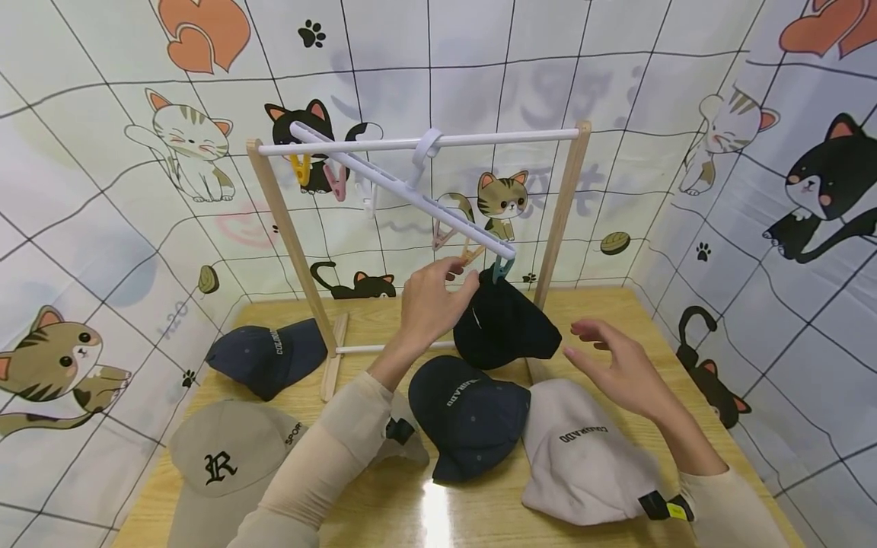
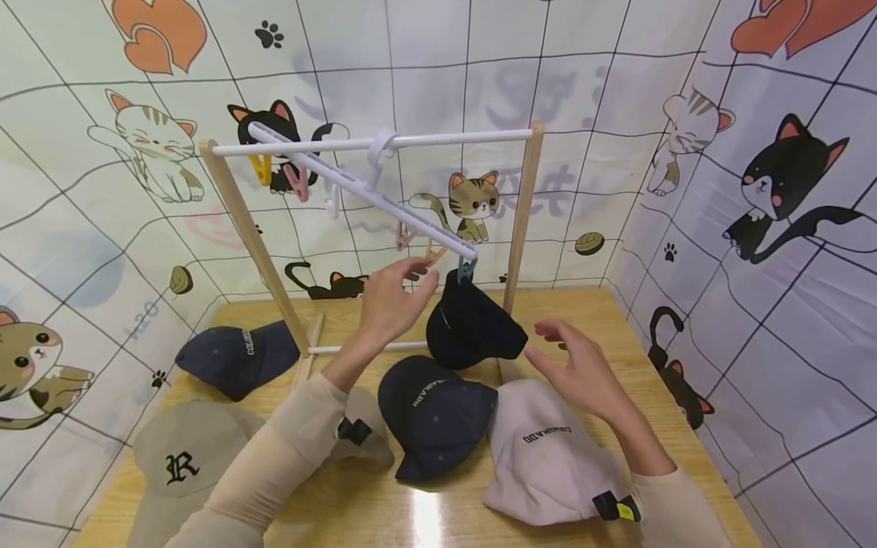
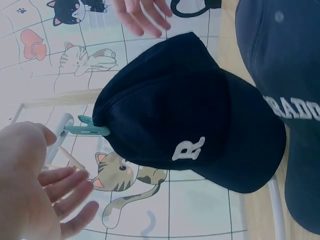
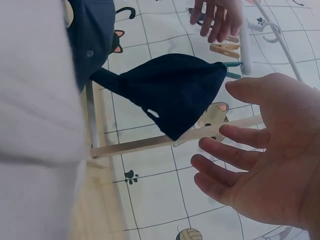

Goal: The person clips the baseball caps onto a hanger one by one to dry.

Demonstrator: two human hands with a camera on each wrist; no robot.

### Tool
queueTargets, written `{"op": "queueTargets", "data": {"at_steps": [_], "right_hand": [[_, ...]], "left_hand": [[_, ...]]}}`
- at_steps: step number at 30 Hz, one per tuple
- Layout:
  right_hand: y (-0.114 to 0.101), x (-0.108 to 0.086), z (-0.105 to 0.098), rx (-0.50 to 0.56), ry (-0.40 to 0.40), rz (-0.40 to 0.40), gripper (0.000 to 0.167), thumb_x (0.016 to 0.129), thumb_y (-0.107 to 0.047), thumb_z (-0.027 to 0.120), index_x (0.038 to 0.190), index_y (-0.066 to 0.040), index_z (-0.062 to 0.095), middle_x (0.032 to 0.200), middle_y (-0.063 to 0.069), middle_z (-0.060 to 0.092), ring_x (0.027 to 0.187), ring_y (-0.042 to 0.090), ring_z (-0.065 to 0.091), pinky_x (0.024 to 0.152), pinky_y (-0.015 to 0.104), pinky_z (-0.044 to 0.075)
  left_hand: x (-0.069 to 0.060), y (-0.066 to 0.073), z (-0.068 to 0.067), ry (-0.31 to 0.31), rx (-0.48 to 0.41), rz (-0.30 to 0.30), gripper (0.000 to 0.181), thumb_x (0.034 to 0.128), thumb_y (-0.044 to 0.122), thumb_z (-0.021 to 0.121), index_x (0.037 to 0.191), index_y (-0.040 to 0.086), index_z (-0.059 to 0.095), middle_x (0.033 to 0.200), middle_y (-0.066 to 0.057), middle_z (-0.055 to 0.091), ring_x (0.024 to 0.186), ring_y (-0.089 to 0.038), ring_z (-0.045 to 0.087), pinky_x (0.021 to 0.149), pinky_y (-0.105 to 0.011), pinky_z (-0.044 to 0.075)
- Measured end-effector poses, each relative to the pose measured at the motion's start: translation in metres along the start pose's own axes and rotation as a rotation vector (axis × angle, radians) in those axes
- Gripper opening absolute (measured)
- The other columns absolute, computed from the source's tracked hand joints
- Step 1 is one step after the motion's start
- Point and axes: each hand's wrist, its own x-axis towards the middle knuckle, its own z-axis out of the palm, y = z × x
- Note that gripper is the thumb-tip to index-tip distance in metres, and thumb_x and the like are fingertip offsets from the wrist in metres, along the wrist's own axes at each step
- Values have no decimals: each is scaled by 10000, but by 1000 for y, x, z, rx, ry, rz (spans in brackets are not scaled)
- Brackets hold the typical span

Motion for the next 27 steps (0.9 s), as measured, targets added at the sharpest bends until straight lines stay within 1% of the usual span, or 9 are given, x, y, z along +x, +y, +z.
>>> {"op": "queueTargets", "data": {"at_steps": [2, 4, 8, 13, 18, 20, 23, 26, 27], "right_hand": [[3, -5, 0, -3, 3, 8, 497, 1116, -288, 734, 1521, -21, 626, 1465, 221, 729, 1342, 416, 686, 1106, 369, 517], [5, -10, 1, -3, 5, 13, 492, 1114, -278, 737, 1517, -16, 631, 1457, 226, 733, 1335, 423, 691, 1092, 334, 519], [8, -18, 1, -7, 6, 29, 484, 1109, -277, 745, 1507, -23, 641, 1442, 223, 739, 1325, 423, 698, 1079, 278, 511], [13, -29, 1, -10, 0, 45, 463, 1108, -273, 748, 1494, -37, 652, 1436, 223, 742, 1315, 428, 705, 1065, 245, 501], [19, -41, 1, -27, -25, 63, 450, 1106, -265, 749, 1484, -38, 657, 1445, 229, 735, 1310, 441, 705, 1054, 221, 509], [21, -45, -1, -40, -39, 75, 450, 1105, -272, 750, 1479, -36, 662, 1444, 229, 737, 1305, 444, 709, 1050, 260, 532], [24, -52, -3, -61, -72, 96, 447, 1109, -285, 743, 1469, -29, 673, 1440, 228, 743, 1290, 448, 722, 1035, 397, 582], [31, -59, -6, -54, -131, 140, 454, 1124, -310, 718, 1466, -14, 673, 1443, 235, 737, 1292, 462, 720, 1013, 507, 612], [33, -62, -6, -47, -154, 160, 455, 1131, -319, 709, 1464, -11, 672, 1447, 236, 734, 1293, 463, 722, 999, 503, 622]], "left_hand": [[0, -2, -2, 25, 51, -4, 378, 1053, 399, 709, 1232, 92, 840, 1147, -98, 868, 1025, -326, 831, 823, -513, 640], [1, -3, -2, 31, 72, -8, 391, 1050, 404, 713, 1226, 77, 838, 1137, -113, 869, 1004, -337, 834, 799, -514, 643], [3, -6, -2, 23, 55, -14, 450, 1050, 404, 708, 1321, 58, 808, 1220, -148, 859, 1063, -349, 837, 839, -540, 652], [7, -8, 1, -3, 38, -24, 493, 1050, 419, 694, 1426, 107, 760, 1321, -134, 836, 1149, -358, 819, 857, -548, 649], [12, -10, 4, -21, 0, 3, 484, 1065, 380, 713, 1476, 123, 721, 1385, -136, 810, 1208, -371, 799, 893, -553, 643], [14, -10, 5, -14, -9, 26, 464, 1068, 357, 727, 1464, 115, 724, 1380, -140, 812, 1200, -376, 801, 889, -555, 642], [17, -9, 5, 9, -15, 68, 412, 1063, 322, 763, 1416, 110, 744, 1345, -144, 825, 1179, -381, 810, 874, -558, 645], [20, -8, 6, 40, -8, 108, 372, 1048, 306, 808, 1358, 104, 768, 1299, -138, 846, 1147, -374, 827, 847, -550, 651], [20, -7, 6, 50, -8, 119, 364, 1041, 306, 823, 1339, 102, 778, 1281, -137, 853, 1135, -370, 833, 836, -546, 652]]}}
